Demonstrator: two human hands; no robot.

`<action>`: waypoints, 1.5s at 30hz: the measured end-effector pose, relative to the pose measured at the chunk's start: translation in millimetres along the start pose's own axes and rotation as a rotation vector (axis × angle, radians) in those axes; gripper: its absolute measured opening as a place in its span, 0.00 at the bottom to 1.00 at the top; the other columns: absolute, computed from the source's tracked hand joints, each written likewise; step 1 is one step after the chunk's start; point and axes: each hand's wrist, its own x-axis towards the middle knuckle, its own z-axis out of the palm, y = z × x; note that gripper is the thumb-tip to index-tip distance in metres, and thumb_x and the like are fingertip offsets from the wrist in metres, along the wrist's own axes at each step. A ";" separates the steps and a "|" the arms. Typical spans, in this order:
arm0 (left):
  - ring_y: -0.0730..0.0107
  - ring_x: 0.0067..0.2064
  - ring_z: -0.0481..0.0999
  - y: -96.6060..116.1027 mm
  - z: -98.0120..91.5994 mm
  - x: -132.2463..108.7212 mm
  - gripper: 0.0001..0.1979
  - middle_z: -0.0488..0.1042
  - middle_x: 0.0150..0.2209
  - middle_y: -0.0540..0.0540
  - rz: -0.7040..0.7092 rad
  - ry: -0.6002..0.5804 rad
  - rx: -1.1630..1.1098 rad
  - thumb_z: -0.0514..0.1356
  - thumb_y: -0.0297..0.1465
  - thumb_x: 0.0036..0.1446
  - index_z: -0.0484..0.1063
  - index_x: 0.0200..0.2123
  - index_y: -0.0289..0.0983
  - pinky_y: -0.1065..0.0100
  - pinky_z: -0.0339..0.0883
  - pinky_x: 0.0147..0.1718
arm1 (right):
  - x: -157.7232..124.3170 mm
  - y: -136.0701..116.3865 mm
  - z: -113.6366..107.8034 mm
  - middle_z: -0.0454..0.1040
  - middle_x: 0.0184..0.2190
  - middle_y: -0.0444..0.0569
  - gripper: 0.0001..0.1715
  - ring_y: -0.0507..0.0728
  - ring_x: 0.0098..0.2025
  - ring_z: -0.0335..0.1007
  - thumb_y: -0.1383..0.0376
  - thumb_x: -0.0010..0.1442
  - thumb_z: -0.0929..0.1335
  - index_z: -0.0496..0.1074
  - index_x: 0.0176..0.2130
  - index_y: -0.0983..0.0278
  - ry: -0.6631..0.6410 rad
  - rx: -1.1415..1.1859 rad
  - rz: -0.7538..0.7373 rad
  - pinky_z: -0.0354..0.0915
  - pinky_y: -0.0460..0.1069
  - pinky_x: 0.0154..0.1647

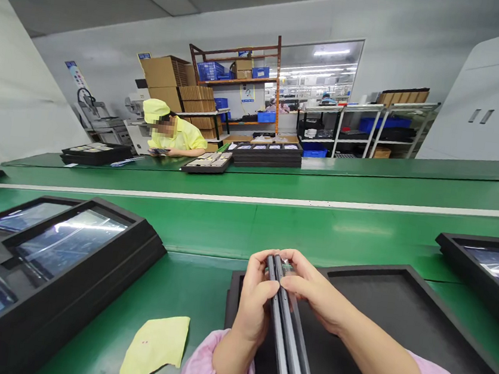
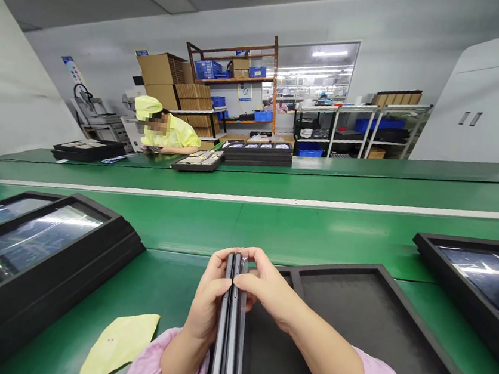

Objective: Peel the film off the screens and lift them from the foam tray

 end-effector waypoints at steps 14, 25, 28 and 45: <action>0.63 0.43 0.68 4.7 8.5 -1.3 0.20 0.69 0.37 0.48 0.036 0.009 0.010 0.56 0.28 0.37 0.66 0.39 0.38 0.65 0.61 0.42 | -3.1 -2.2 -10.2 0.66 0.30 0.43 0.23 0.50 0.22 0.61 0.64 0.41 0.66 0.63 0.40 0.64 0.034 -0.028 -0.038 0.60 0.43 0.18; 0.58 0.50 0.67 8.9 9.4 -0.7 0.21 0.70 0.42 0.46 0.043 -0.062 0.018 0.59 0.28 0.39 0.66 0.41 0.37 0.61 0.59 0.50 | -10.2 -6.6 -8.4 0.66 0.37 0.45 0.23 0.51 0.30 0.63 0.64 0.41 0.67 0.65 0.41 0.63 0.055 -0.058 -0.068 0.63 0.42 0.20; 0.56 0.53 0.64 7.6 8.0 -1.7 0.23 0.69 0.46 0.46 0.051 -0.109 0.009 0.60 0.28 0.37 0.66 0.43 0.38 0.61 0.57 0.52 | -14.7 -5.5 -11.3 0.66 0.41 0.44 0.25 0.51 0.31 0.63 0.65 0.43 0.67 0.65 0.44 0.61 0.016 -0.050 -0.075 0.62 0.41 0.19; 0.61 0.46 0.71 8.9 12.9 -3.8 0.26 0.71 0.44 0.47 0.063 -0.068 0.041 0.55 0.26 0.38 0.65 0.46 0.39 0.62 0.65 0.47 | -22.8 -1.2 -6.4 0.65 0.50 0.47 0.30 0.55 0.36 0.66 0.63 0.43 0.67 0.65 0.49 0.60 0.081 -0.031 -0.097 0.63 0.43 0.21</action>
